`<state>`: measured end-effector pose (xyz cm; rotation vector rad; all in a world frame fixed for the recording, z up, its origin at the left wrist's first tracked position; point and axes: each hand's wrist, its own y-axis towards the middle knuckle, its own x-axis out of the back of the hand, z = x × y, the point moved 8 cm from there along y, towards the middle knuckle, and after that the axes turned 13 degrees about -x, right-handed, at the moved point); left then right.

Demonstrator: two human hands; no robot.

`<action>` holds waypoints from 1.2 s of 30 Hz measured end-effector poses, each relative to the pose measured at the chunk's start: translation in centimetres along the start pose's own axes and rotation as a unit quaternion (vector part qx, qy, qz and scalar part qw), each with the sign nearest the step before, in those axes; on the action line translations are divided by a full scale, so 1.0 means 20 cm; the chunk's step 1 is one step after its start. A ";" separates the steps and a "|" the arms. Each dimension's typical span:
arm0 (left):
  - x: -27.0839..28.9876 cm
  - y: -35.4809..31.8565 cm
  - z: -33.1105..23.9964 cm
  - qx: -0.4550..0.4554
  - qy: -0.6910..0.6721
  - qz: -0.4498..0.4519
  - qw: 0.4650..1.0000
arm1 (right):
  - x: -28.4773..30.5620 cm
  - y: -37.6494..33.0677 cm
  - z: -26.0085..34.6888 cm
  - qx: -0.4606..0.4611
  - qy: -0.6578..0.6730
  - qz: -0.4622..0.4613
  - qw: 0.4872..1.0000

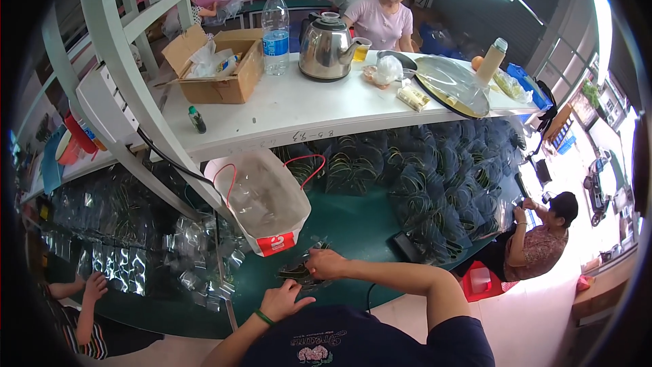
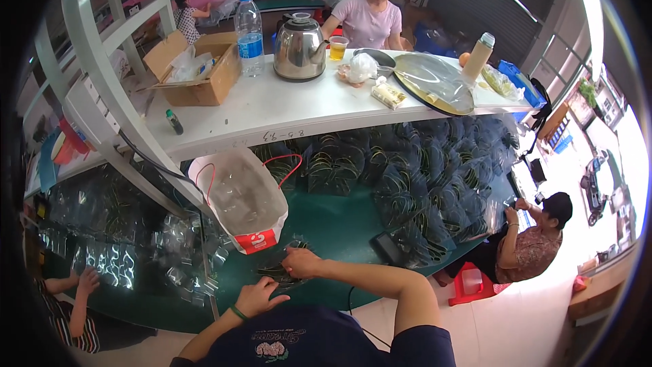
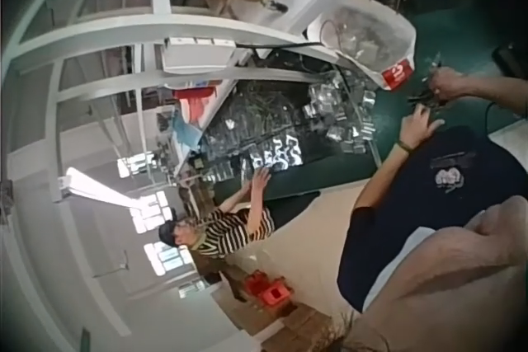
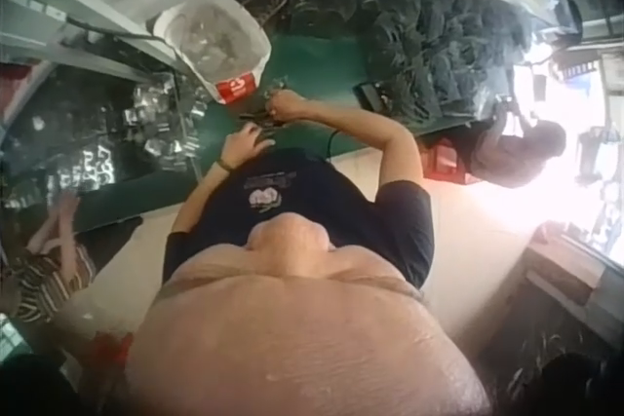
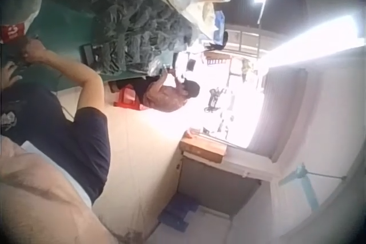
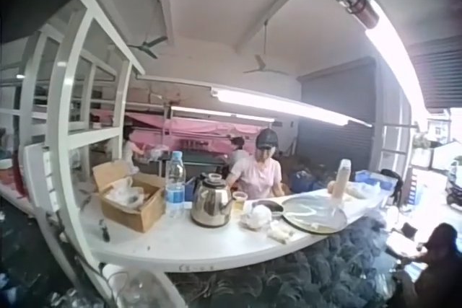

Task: Picking up small green wire components and placing them into individual plastic bags at a workbench.

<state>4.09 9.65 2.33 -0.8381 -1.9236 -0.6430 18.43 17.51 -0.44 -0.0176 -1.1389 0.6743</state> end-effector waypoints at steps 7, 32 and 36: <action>0.03 0.01 0.00 0.015 -0.022 -0.012 1.000 | -0.07 0.03 0.01 0.013 -0.055 -0.021 0.998; 0.13 0.19 0.11 -0.020 0.153 0.018 0.988 | -0.07 0.05 0.02 0.043 -0.070 0.011 0.997; 0.09 0.22 0.14 -0.022 0.165 0.058 0.984 | -0.08 0.03 0.04 0.049 -0.062 0.005 0.997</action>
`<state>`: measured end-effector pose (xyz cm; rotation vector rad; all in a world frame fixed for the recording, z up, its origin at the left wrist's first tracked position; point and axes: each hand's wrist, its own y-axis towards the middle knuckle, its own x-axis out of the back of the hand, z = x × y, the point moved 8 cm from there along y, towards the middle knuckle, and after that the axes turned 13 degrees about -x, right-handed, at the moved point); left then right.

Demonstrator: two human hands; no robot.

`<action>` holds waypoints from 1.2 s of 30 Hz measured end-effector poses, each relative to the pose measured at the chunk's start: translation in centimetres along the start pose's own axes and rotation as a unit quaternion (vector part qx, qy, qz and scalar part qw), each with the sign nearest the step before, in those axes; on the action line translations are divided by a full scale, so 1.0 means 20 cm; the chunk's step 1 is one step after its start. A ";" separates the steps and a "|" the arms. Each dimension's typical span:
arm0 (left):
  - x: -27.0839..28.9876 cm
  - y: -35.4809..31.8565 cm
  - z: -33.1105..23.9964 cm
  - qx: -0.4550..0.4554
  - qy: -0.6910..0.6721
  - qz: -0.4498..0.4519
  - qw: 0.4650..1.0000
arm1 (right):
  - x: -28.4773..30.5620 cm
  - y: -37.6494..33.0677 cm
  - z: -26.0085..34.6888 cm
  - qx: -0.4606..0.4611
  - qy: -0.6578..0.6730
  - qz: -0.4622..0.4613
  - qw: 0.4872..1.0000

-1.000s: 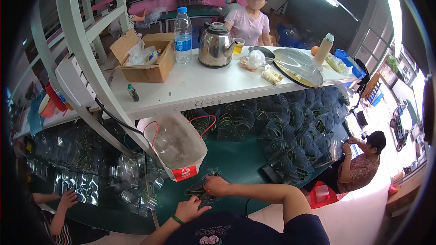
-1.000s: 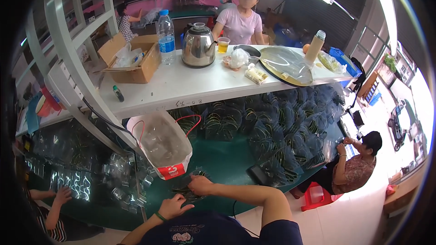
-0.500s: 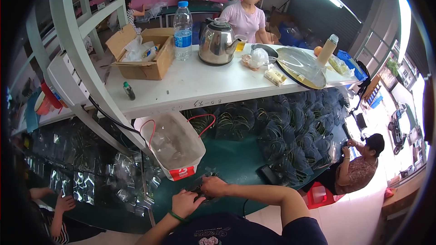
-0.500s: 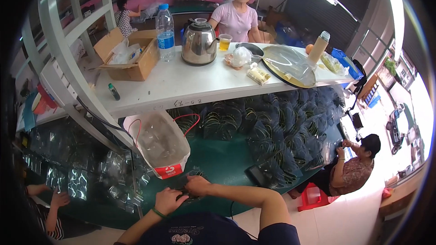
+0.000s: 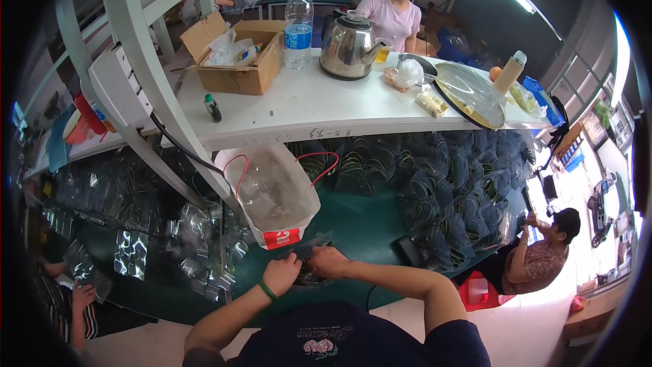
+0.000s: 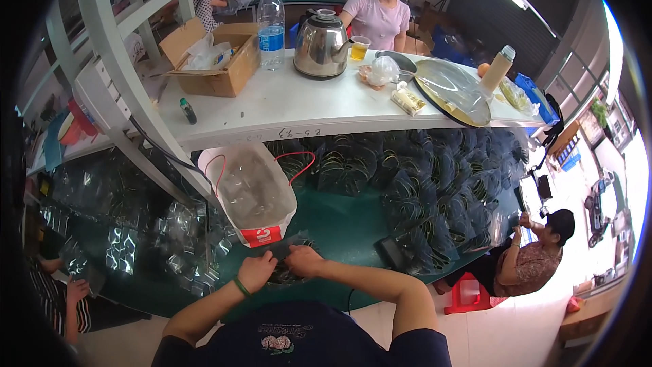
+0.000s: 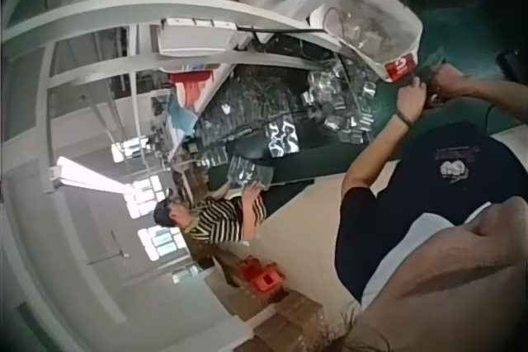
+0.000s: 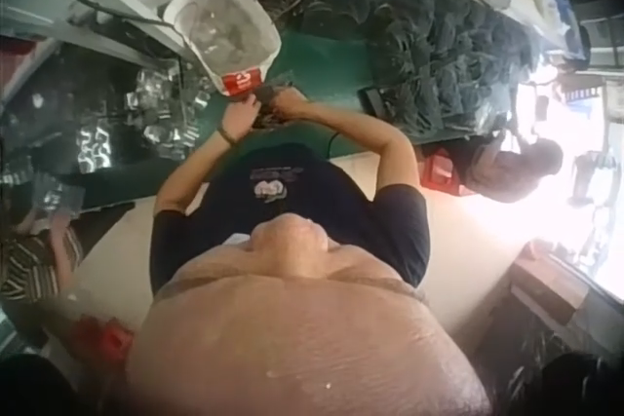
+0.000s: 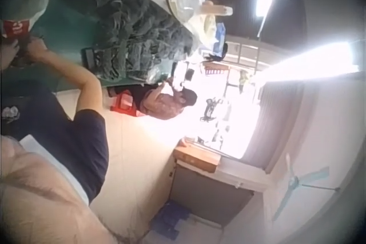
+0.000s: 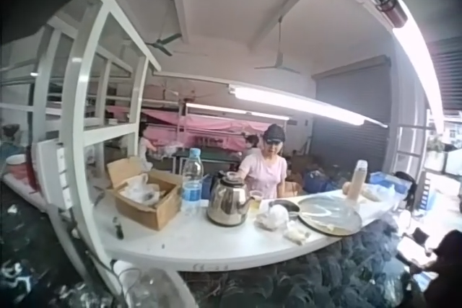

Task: Picking up small green wire components and placing them into individual plastic bags at a workbench.

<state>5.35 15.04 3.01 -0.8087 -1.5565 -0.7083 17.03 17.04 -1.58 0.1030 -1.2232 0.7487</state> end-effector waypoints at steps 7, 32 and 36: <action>0.01 -0.03 0.01 -0.018 -0.066 -0.025 0.997 | 0.01 -0.03 -0.03 -0.012 0.033 -0.058 0.998; 0.06 -0.09 0.06 -0.016 -0.091 -0.131 0.987 | 0.02 0.10 0.06 -0.013 -0.065 0.067 0.996; 0.10 -0.09 0.07 -0.039 -0.124 -0.146 0.981 | -0.03 0.12 0.03 -0.030 -0.065 0.084 0.994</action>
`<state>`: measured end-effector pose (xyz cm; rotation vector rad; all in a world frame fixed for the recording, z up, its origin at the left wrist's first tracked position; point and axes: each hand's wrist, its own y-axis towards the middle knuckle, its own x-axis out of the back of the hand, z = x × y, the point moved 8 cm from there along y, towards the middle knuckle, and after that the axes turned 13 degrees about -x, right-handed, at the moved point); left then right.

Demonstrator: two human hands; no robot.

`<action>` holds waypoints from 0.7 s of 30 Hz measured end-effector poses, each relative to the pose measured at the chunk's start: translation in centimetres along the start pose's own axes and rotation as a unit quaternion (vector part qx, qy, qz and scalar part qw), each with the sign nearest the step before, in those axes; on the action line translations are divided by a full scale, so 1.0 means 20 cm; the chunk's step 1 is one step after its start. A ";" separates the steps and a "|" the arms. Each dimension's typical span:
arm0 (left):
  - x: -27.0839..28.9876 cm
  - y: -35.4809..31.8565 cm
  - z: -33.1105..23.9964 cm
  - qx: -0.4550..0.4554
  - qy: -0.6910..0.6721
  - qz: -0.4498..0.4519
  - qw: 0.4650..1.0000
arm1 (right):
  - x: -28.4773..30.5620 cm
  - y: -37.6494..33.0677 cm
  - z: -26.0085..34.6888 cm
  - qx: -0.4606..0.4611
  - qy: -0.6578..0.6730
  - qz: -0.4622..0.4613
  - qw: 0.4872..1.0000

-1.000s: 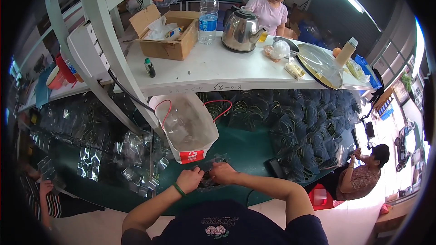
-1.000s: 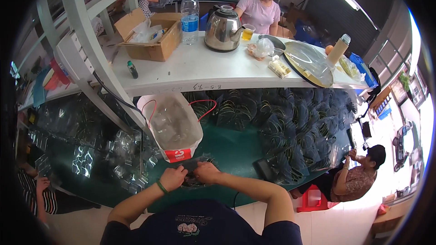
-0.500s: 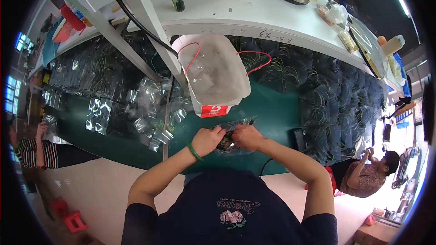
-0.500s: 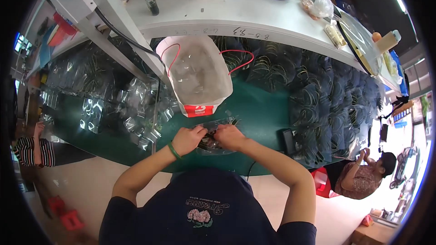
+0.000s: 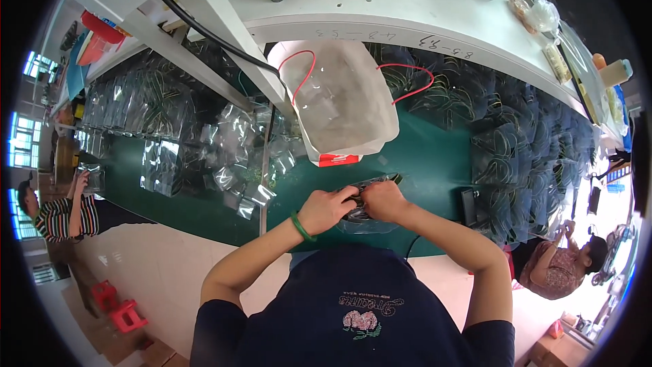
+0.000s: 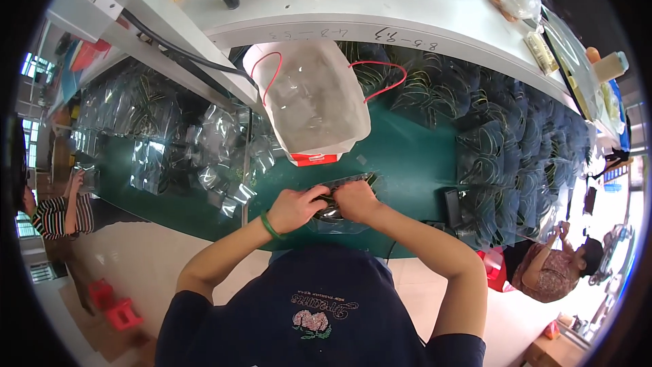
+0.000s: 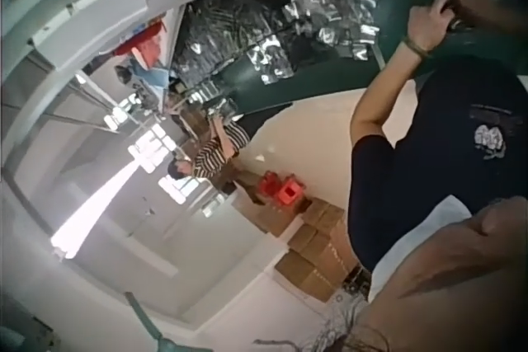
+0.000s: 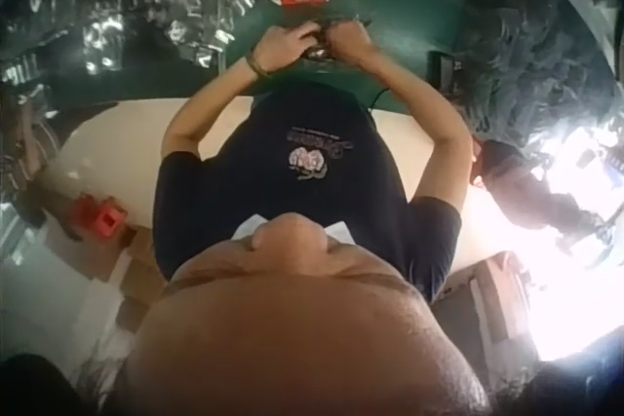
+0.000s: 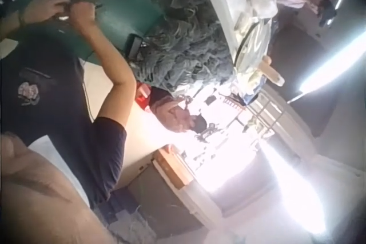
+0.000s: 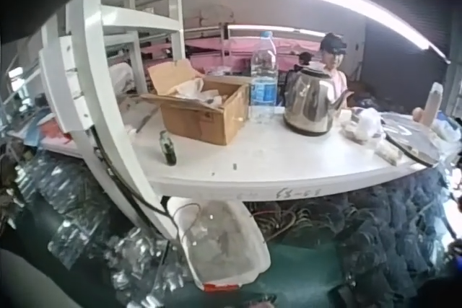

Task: Picking up small green wire components and placing them into individual plastic bags at a workbench.

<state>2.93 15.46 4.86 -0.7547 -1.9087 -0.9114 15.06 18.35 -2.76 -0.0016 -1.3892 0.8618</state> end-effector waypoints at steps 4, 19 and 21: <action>0.03 0.03 0.00 0.016 -0.043 0.033 0.998 | -0.03 0.02 -0.03 -0.008 -0.001 -0.006 1.000; -0.24 0.06 -0.05 0.132 0.096 0.164 0.973 | 0.22 -0.25 0.04 0.029 0.191 -0.006 0.981; -0.22 0.04 -0.04 0.117 0.087 0.153 0.977 | 0.18 -0.21 0.03 0.021 0.187 0.025 0.982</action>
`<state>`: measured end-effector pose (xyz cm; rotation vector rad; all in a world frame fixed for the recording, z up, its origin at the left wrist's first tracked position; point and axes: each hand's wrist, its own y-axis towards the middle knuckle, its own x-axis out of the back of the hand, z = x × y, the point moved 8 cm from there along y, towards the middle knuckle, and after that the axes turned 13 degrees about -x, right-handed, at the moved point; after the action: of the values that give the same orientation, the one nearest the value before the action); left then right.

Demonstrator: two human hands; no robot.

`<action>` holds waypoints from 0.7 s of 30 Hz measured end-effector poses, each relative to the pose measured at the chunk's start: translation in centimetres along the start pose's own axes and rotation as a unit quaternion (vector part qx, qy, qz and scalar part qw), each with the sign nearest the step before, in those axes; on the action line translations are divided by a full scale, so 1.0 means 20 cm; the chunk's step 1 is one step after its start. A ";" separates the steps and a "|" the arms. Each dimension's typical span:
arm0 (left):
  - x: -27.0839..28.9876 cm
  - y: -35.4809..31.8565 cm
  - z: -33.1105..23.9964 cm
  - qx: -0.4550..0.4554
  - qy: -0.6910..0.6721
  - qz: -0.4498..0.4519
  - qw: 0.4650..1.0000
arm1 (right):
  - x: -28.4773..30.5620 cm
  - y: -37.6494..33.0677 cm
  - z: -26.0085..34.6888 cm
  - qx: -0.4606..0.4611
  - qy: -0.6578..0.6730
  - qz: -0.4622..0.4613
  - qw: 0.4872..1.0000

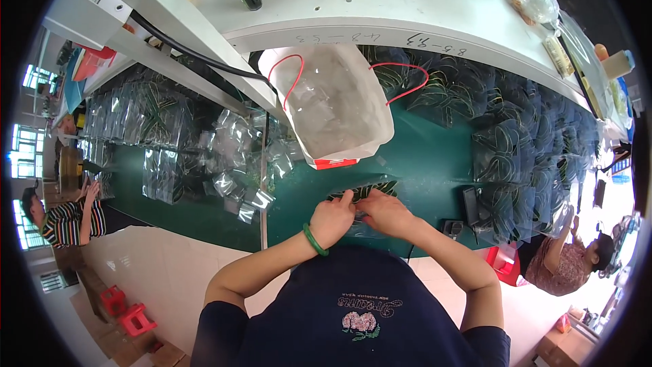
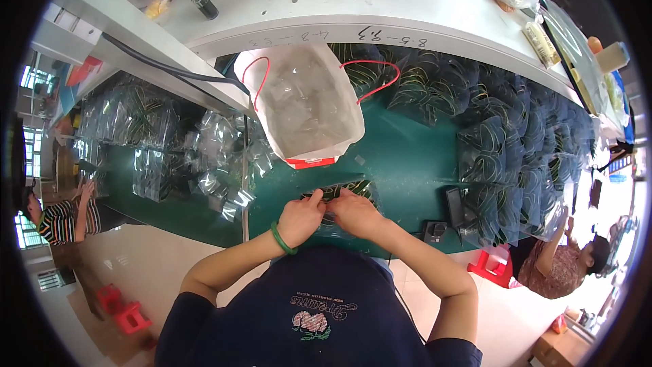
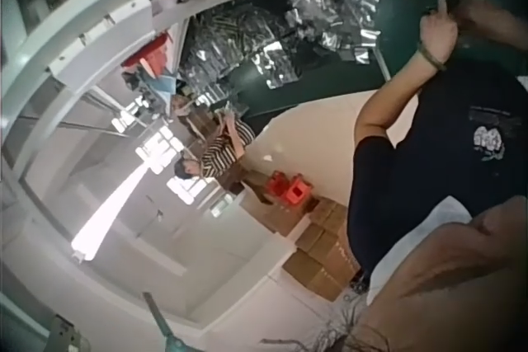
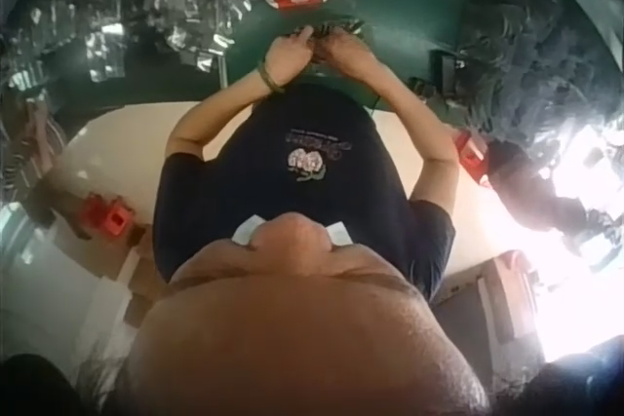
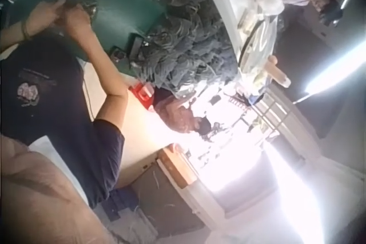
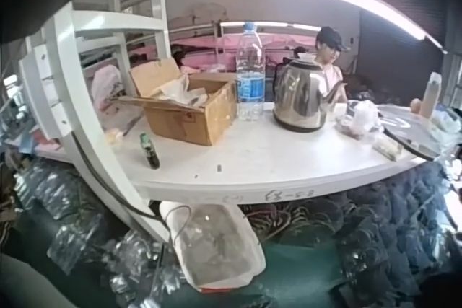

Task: Picking up small green wire components and placing them into individual plastic bags at a workbench.

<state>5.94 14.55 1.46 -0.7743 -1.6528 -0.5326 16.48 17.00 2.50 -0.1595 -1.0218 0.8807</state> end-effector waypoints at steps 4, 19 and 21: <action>0.16 -0.08 0.01 -0.002 -0.035 -0.101 0.994 | -0.05 0.08 -0.02 -0.038 -0.014 -0.033 0.999; 0.10 -0.26 -0.03 -0.026 -0.098 -0.022 0.995 | -0.12 0.16 0.05 0.013 -0.157 -0.112 0.981; 0.09 -0.28 -0.03 -0.040 -0.113 -0.039 0.992 | -0.13 0.16 0.05 -0.013 -0.154 -0.092 0.984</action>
<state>1.96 10.67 3.69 -0.8569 -1.8856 -0.5855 13.37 17.05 -0.36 0.0523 -1.3139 0.7367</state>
